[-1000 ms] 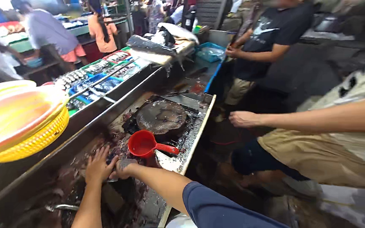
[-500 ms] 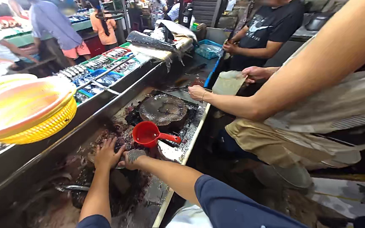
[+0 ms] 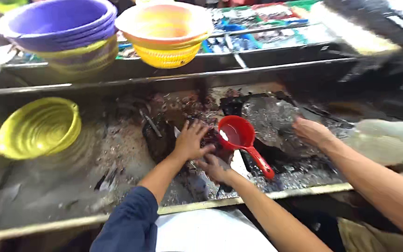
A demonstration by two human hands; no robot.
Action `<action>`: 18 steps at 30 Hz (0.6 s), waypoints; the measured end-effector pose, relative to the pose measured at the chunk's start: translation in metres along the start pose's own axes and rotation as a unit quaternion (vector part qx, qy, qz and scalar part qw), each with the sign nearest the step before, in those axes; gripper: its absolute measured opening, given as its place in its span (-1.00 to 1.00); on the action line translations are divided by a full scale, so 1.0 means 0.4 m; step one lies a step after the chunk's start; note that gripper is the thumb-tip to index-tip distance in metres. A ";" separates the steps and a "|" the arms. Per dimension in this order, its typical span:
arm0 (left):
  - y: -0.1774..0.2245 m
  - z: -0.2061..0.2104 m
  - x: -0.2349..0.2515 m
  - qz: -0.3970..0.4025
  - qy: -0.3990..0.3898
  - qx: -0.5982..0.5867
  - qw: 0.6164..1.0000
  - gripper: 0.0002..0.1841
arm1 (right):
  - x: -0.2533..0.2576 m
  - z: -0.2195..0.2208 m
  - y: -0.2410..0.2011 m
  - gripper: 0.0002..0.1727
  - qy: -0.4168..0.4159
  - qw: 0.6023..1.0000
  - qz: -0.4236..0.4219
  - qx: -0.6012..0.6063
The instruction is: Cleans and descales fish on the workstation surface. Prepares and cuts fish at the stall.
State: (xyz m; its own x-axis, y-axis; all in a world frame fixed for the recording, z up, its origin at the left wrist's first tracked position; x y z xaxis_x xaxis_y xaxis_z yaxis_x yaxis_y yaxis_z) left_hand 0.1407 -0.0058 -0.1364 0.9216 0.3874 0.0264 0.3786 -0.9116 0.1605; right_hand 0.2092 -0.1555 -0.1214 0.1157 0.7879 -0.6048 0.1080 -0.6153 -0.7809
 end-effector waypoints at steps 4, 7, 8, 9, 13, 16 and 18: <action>0.013 -0.038 0.027 -0.044 -0.014 -0.012 0.999 -0.04 | 0.021 -0.046 -0.020 -0.39 0.012 0.998 -0.043 -0.049; -0.118 -0.030 0.164 -0.050 0.023 0.029 0.998 -0.05 | 0.173 -0.103 -0.123 -0.37 0.033 0.998 -0.047 -0.035; -0.155 -0.033 0.209 -0.052 0.018 0.051 0.997 -0.03 | 0.215 -0.122 -0.143 -0.35 0.038 0.998 -0.033 -0.034; -0.172 -0.038 0.233 -0.054 0.007 0.063 0.997 -0.01 | 0.239 -0.131 -0.147 -0.34 0.036 0.998 -0.027 -0.037; -0.036 -0.010 0.111 -0.041 0.025 0.055 0.997 -0.02 | 0.105 -0.104 -0.028 -0.33 -0.002 0.997 -0.042 -0.063; 0.066 -0.003 0.015 -0.058 -0.029 0.009 0.998 -0.04 | 0.001 -0.085 0.043 -0.34 -0.043 0.997 -0.027 -0.057; 0.036 -0.012 0.048 -0.075 -0.048 0.001 0.996 -0.07 | 0.035 -0.099 0.004 -0.34 -0.042 0.997 -0.016 -0.063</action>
State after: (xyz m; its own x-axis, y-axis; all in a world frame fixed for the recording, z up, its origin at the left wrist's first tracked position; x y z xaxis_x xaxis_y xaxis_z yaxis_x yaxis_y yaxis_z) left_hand 0.1635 -0.0105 -0.1288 0.8583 0.5046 -0.0928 0.5131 -0.8443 0.1545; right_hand 0.2501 -0.1466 -0.1250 0.0271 0.8036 -0.5946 0.2346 -0.5833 -0.7776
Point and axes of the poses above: each hand's wrist, its own x-axis towards the middle knuckle, its own z-axis out of the palm, y = z × x, the point moved 2 cm from there along x, towards the middle knuckle, and after that the axes turned 10 degrees about x, right-handed, at the moved point
